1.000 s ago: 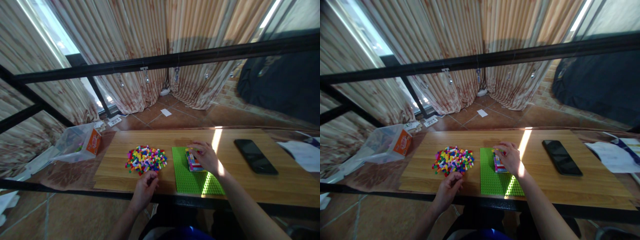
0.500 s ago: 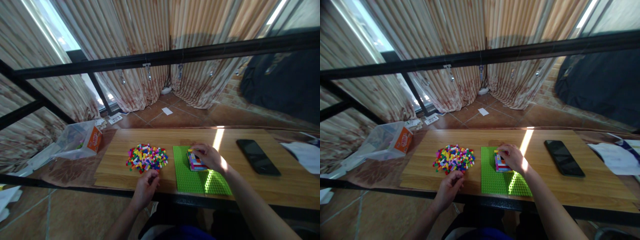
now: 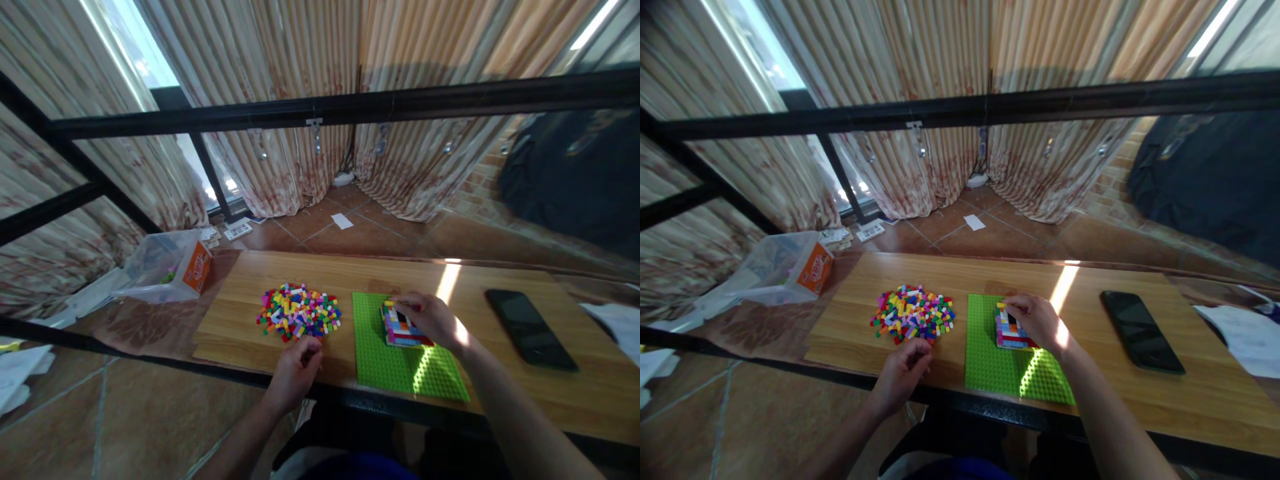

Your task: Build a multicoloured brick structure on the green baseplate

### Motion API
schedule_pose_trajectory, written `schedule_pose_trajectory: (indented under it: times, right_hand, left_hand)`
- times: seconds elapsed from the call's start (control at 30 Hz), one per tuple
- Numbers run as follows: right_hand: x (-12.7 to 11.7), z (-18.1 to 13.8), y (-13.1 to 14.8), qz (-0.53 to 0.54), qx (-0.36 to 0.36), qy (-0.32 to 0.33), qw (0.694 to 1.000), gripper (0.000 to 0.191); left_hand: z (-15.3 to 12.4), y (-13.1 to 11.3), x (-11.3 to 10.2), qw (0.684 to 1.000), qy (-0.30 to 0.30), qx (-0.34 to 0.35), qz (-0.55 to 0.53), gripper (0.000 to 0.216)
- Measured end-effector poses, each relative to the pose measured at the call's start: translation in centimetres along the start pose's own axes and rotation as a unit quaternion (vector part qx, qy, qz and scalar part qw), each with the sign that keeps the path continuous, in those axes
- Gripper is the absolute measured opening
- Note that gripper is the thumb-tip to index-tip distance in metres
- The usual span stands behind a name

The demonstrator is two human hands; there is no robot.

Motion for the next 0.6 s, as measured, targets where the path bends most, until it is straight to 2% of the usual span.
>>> schedule_pose_trajectory:
  times: [0.6]
  right_hand:
    - [-0.38,0.69,-0.28,0.022,-0.014,0.041,0.999,0.029]
  left_hand:
    - [0.05,-0.20,-0.04,0.999,0.020,0.015,0.026,0.010]
Point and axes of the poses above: each hand's wrist, its own z-axis towards the middle knuckle, its own x-axis out of the palm, y = z × x, the point moved 2 cm from there along z, towards the middle knuckle, and after that the axes turned 7 degrees about -y, right-handed, at the moved point
